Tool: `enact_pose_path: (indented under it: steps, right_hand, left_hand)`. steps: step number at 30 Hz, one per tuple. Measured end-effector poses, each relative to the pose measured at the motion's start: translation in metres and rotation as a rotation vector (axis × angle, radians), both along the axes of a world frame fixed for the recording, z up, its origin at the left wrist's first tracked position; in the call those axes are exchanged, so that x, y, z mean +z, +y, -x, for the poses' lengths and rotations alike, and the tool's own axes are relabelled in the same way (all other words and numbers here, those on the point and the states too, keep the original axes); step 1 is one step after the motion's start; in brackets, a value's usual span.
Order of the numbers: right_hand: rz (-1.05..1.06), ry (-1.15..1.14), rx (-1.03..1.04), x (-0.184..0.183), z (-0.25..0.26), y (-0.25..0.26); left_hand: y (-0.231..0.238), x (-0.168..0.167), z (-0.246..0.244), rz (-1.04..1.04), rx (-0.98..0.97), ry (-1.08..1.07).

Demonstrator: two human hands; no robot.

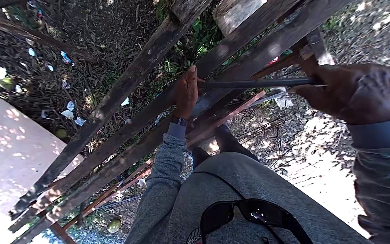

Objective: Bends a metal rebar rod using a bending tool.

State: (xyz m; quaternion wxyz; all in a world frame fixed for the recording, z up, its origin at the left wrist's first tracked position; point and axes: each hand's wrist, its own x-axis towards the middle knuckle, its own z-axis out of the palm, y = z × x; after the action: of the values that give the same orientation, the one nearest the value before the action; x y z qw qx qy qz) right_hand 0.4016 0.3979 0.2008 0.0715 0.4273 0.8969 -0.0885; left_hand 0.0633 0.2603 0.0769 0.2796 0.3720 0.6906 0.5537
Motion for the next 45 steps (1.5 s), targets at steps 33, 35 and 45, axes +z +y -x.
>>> enact_pose_path:
  steps: [33,35,45]
  right_hand:
    - [0.066,0.093,-0.293,-0.018,-0.036,-0.114]
    - [0.082,0.096,-0.282,-0.017,-0.042,-0.105]
    - [0.117,0.107,-0.265,-0.018,-0.099,-0.058]
  left_hand:
    - [-0.024,-0.002,0.015,-0.091,-0.263,0.016]
    - [-0.028,-0.005,0.013,-0.129,-0.243,-0.021]
    - [-0.043,-0.019,0.004,-0.209,-0.108,-0.129]
